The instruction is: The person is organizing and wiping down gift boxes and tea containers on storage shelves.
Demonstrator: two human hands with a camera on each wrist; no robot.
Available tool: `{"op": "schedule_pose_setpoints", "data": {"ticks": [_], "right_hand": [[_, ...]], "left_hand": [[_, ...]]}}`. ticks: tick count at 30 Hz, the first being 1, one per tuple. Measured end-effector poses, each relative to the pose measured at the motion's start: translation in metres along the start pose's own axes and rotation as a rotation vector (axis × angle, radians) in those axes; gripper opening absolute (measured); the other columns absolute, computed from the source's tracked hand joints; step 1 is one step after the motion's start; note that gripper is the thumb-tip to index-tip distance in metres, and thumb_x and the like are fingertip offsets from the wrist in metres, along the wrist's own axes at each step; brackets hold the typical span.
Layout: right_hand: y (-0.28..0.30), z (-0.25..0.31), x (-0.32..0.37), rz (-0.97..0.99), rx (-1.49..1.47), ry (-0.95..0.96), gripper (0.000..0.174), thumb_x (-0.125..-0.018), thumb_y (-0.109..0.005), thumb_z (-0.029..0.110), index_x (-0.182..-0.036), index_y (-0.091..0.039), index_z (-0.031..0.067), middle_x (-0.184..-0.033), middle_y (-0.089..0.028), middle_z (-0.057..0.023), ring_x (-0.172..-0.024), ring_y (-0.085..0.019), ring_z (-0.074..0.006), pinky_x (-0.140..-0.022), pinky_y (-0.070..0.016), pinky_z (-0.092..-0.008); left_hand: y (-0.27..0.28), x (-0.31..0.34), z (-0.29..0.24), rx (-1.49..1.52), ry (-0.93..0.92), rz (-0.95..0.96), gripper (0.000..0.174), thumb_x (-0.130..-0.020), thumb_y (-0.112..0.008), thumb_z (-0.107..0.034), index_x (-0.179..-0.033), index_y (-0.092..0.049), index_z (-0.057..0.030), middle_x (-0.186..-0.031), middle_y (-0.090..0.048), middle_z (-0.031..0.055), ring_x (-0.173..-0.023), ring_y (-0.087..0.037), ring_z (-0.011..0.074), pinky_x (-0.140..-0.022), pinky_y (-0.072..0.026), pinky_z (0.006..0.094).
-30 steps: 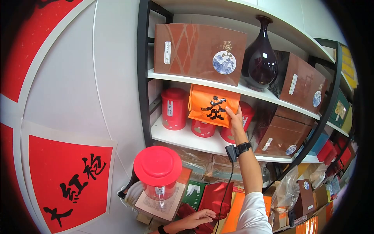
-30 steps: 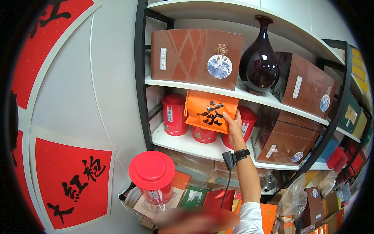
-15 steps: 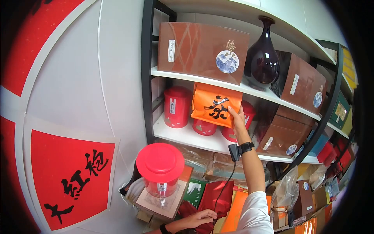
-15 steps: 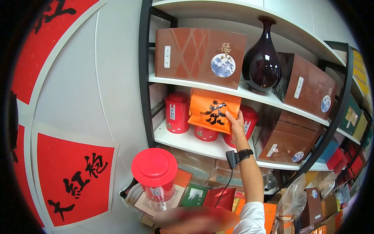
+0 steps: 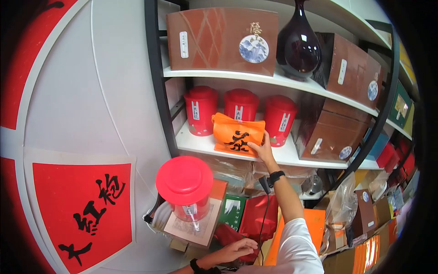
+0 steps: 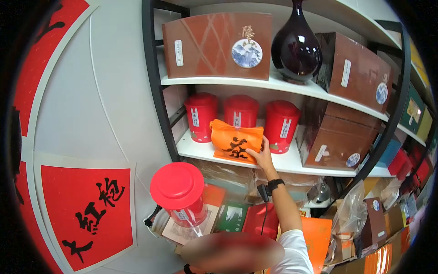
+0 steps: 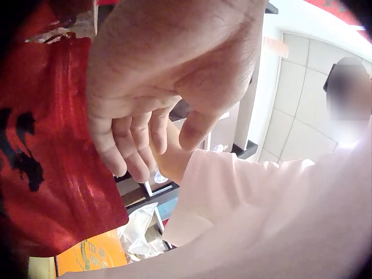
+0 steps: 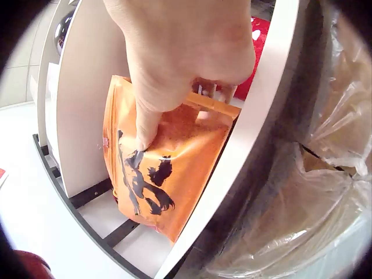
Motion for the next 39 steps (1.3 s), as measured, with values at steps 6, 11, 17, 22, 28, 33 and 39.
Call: {"op": "schedule_pose_setpoints", "data": {"ticks": [6, 11, 17, 22, 28, 33, 39], "right_hand": [[0.003, -0.005, 0.01, -0.029, 0.103, -0.079, 0.089, -0.073, -0.083, 0.011, -0.141, -0.026, -0.001, -0.133, -0.046, -0.0176, -0.123, -0.048, -0.0247, -0.104, -0.0398, -0.0362], [0.005, -0.009, 0.01, -0.026, 0.067, -0.096, 0.089, -0.072, -0.084, 0.013, -0.141, -0.029, -0.0023, -0.134, -0.047, -0.0184, -0.125, -0.047, -0.0256, -0.108, -0.0351, -0.0361], [0.017, -0.021, 0.017, -0.123, 0.271, -0.08, 0.085, -0.074, -0.083, 0.021, -0.139, -0.034, -0.0021, -0.131, -0.049, -0.018, -0.118, -0.05, -0.0268, -0.103, -0.0385, -0.0357], [0.042, -0.004, 0.054, -0.345, 0.443, -0.066, 0.038, -0.085, -0.07, 0.024, -0.111, -0.057, -0.0005, -0.1, -0.063, -0.0094, -0.086, -0.058, -0.0167, -0.077, -0.0482, -0.0292], [0.047, 0.003, 0.086, -0.06, 0.339, -0.187, 0.015, -0.091, -0.056, 0.009, -0.101, -0.061, -0.0003, -0.084, -0.065, -0.0047, -0.075, -0.06, -0.0107, -0.071, -0.0497, -0.0252], [0.041, 0.009, 0.1, 0.011, 0.524, -0.099, 0.026, -0.082, -0.058, 0.0, -0.108, -0.06, 0.0018, -0.095, -0.067, -0.0092, -0.084, -0.064, -0.0172, -0.079, -0.0511, -0.0292], [0.024, 0.011, 0.067, -0.103, 0.501, -0.142, 0.057, -0.075, -0.077, 0.018, -0.122, -0.05, -0.0016, -0.115, -0.06, -0.0157, -0.103, -0.059, -0.0207, -0.088, -0.0485, -0.0331]], "left_hand": [[-0.014, 0.011, -0.041, -0.041, 0.043, 0.057, 0.033, -0.101, -0.046, -0.01, -0.132, -0.042, -0.0012, -0.131, -0.049, 0.0087, -0.122, -0.05, 0.0174, -0.105, -0.0388, 0.0328], [-0.019, 0.017, -0.04, -0.09, 0.067, 0.042, 0.033, -0.101, -0.048, -0.012, -0.131, -0.043, -0.0013, -0.129, -0.051, 0.008, -0.119, -0.051, 0.0155, -0.103, -0.0395, 0.0313], [-0.014, 0.034, -0.047, -0.064, 0.031, -0.021, 0.031, -0.1, -0.049, -0.011, -0.129, -0.045, -0.002, -0.126, -0.055, 0.008, -0.115, -0.054, 0.0153, -0.1, -0.0413, 0.0309], [0.002, 0.061, -0.069, -0.032, -0.021, -0.091, 0.03, -0.1, -0.049, -0.009, -0.129, -0.046, -0.0021, -0.125, -0.056, 0.0098, -0.114, -0.056, 0.0181, -0.099, -0.0427, 0.0324], [0.024, 0.097, -0.082, -0.016, 0.002, -0.24, 0.029, -0.098, -0.051, -0.012, -0.125, -0.049, -0.0017, -0.122, -0.058, 0.0118, -0.109, -0.058, 0.0188, -0.096, -0.0448, 0.0338], [0.039, 0.113, -0.097, -0.005, 0.008, -0.36, 0.026, -0.097, -0.052, -0.012, -0.121, -0.051, -0.0008, -0.118, -0.06, 0.0116, -0.106, -0.059, 0.0193, -0.095, -0.0455, 0.0344], [0.049, 0.123, -0.097, -0.008, 0.001, -0.403, 0.025, -0.096, -0.053, -0.01, -0.118, -0.052, 0.0006, -0.117, -0.061, 0.0118, -0.104, -0.06, 0.0201, -0.095, -0.0453, 0.0344]]}}
Point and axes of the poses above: each hand's wrist, its own x-axis away from the middle knuckle, its own y-axis out of the back of the hand, z = x × y, the point moved 6 cm from there along -x, towards the middle knuckle
